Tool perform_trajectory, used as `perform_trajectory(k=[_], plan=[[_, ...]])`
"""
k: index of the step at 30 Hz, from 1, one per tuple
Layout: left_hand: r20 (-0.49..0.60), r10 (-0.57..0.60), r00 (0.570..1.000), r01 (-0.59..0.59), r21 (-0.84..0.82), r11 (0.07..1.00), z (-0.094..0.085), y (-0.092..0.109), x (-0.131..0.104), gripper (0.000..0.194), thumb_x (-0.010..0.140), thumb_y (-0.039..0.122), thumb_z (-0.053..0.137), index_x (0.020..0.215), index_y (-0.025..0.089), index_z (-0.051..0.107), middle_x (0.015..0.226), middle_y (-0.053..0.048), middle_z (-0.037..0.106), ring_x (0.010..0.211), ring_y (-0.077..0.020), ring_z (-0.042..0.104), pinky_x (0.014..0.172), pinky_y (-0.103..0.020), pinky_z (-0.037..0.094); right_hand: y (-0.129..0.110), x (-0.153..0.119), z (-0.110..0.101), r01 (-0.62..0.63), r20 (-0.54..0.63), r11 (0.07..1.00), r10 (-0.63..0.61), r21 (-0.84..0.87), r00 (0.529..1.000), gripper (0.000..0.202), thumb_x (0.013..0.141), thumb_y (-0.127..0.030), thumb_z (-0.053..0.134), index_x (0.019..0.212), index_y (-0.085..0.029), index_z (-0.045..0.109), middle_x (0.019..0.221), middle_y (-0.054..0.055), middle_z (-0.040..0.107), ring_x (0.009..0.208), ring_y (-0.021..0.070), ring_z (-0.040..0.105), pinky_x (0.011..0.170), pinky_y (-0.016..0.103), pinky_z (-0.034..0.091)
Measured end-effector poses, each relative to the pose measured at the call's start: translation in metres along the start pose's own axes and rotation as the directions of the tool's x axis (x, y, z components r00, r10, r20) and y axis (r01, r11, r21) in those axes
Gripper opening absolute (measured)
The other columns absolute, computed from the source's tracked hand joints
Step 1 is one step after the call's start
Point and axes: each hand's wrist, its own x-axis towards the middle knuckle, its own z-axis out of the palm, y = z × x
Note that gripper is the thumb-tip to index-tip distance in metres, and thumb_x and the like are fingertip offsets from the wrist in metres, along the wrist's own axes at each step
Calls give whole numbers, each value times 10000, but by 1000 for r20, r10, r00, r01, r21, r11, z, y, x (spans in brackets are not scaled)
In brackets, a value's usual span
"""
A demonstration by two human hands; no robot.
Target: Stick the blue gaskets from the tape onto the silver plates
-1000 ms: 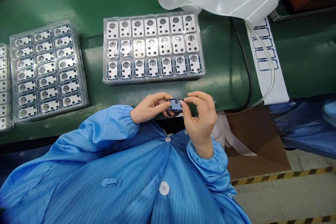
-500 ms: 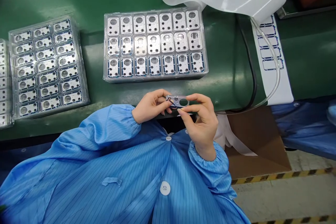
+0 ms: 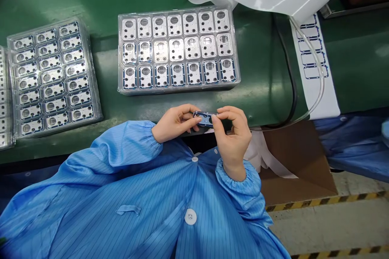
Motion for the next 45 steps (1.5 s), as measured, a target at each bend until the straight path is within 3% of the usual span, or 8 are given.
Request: perform_trajectory(k=[13,23,45], plan=[[22,7,1000,-6,-26,1000,0,4,-3,243,929,270,579,1121,121,592,647,-1,657,728,-148,721,573,-175,515,-2,-1,2,-65,-14,996,65,55,998,78,857,-237,708,834,-202,643,907,39,658,897,191,630,849,389,503],[10,1,1000,-1,-51,999,1,1,-2,220,921,238,589,1111,127,608,690,-6,677,681,-108,697,537,-138,490,-4,-1,3,-115,-23,979,120,166,992,61,865,-211,700,833,-203,648,860,13,650,838,156,624,781,321,510],[25,-27,999,28,-33,999,-1,3,-3,222,922,292,601,1077,133,610,706,-22,700,702,-125,704,575,-173,511,-2,-3,5,-121,-50,991,124,56,991,84,881,-262,687,856,-208,627,865,16,642,834,162,627,777,334,509]])
